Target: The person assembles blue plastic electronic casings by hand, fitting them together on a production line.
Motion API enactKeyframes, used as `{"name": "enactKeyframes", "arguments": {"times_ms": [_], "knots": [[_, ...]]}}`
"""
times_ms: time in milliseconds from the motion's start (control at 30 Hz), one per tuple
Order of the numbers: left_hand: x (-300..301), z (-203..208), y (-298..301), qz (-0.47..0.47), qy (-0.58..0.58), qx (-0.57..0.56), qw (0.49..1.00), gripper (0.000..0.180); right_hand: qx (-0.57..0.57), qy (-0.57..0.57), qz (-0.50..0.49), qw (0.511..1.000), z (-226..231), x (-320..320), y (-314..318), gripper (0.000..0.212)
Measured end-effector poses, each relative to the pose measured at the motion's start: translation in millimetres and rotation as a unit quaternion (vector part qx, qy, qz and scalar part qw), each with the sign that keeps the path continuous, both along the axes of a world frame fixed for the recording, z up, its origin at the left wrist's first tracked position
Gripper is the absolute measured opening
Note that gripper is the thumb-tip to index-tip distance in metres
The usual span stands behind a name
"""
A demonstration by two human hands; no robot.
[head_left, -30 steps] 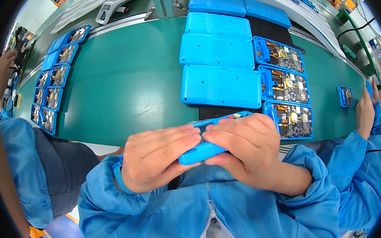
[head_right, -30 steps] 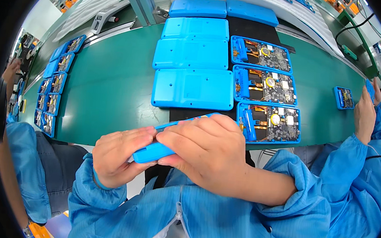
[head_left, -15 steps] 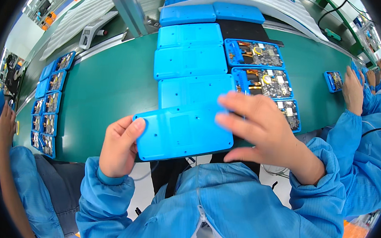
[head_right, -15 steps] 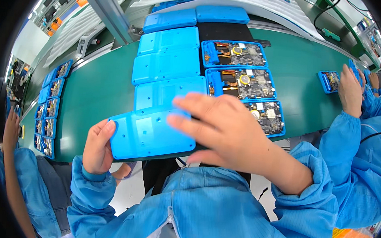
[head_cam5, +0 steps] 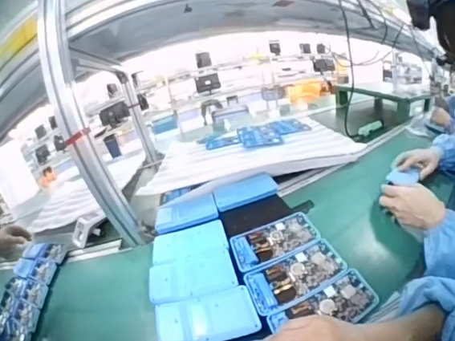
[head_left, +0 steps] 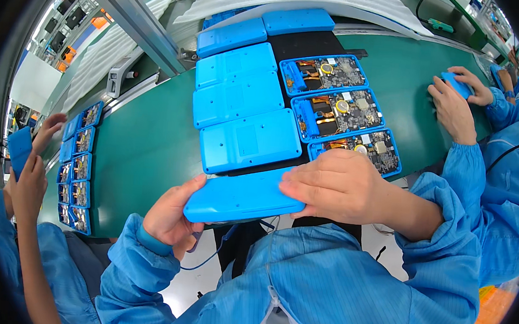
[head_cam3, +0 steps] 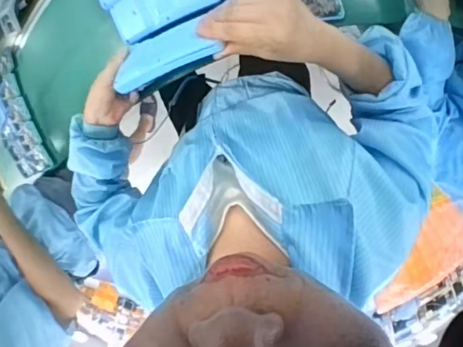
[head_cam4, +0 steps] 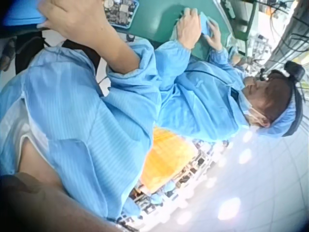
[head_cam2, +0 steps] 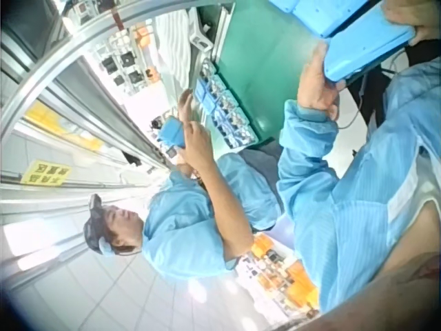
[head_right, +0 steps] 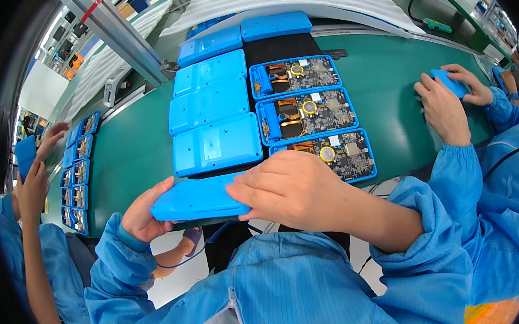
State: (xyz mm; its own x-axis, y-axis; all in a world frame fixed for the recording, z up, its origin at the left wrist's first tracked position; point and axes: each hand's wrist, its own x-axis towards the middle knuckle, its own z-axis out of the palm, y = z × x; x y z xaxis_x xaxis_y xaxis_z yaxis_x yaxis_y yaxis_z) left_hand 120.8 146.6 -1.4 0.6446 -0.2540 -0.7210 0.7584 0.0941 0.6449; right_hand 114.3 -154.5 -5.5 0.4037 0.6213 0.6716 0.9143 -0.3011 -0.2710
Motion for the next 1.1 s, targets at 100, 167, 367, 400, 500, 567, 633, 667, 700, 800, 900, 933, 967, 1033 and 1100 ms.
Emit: {"name": "enactKeyframes", "arguments": {"times_ms": [100,167,367,400,500,567,633,667,700,800,900,933,967,1033,1100], "knots": [[4,6,-2,-0.073,-0.049,0.032,0.996,0.040,-0.021,-0.032,0.009,0.999,-4,2,-6,0.033],[4,6,-5,-0.096,-0.086,0.042,0.991,0.040,-0.034,-0.053,0.004,0.998,-8,0,-8,0.031],[-28,5,-10,-0.120,-0.430,0.255,0.858,0.076,-0.081,-0.067,-0.076,0.991,-17,-19,-11,0.028],[-32,18,-13,-0.212,-0.487,0.381,0.757,0.095,-0.094,-0.062,-0.092,0.989,-19,-21,-9,0.025],[-32,13,-31,-0.308,-0.662,0.420,0.540,0.074,-0.124,-0.032,-0.106,0.986,-13,-22,-8,0.025],[-34,3,-37,-0.313,-0.647,0.454,0.526,0.056,-0.127,-0.011,-0.117,0.985,-14,-24,-9,0.027],[-33,2,-37,-0.318,-0.638,0.461,0.528,0.060,-0.117,0.081,-0.103,0.985,-5,-26,-10,0.029],[-34,3,-38,-0.313,-0.645,0.458,0.525,0.060,-0.120,0.074,-0.107,0.984,2,-22,-10,0.029],[-34,6,-41,-0.321,-0.636,0.461,0.529,0.058,-0.125,0.076,-0.121,0.982,13,-16,-11,0.030],[-33,39,-40,-0.385,-0.606,0.422,0.553,0.058,-0.032,-0.013,-0.212,0.977,51,27,-14,0.030],[-32,119,-12,-0.496,-0.490,0.247,0.673,0.065,0.052,-0.098,-0.251,0.962,87,111,-30,0.023],[-26,150,-3,-0.496,-0.489,0.229,0.680,0.065,0.055,-0.108,-0.281,0.952,88,148,-43,0.023],[-17,171,4,-0.500,-0.495,0.206,0.680,0.065,0.019,-0.087,-0.341,0.936,95,174,-63,0.024],[-10,177,21,-0.336,-0.624,0.242,0.662,0.062,-0.080,0.031,-0.431,0.898,92,235,-97,0.029],[13,186,-4,-0.278,-0.646,0.315,0.637,0.058,-0.164,0.129,-0.485,0.849,80,289,-120,0.031]]}}
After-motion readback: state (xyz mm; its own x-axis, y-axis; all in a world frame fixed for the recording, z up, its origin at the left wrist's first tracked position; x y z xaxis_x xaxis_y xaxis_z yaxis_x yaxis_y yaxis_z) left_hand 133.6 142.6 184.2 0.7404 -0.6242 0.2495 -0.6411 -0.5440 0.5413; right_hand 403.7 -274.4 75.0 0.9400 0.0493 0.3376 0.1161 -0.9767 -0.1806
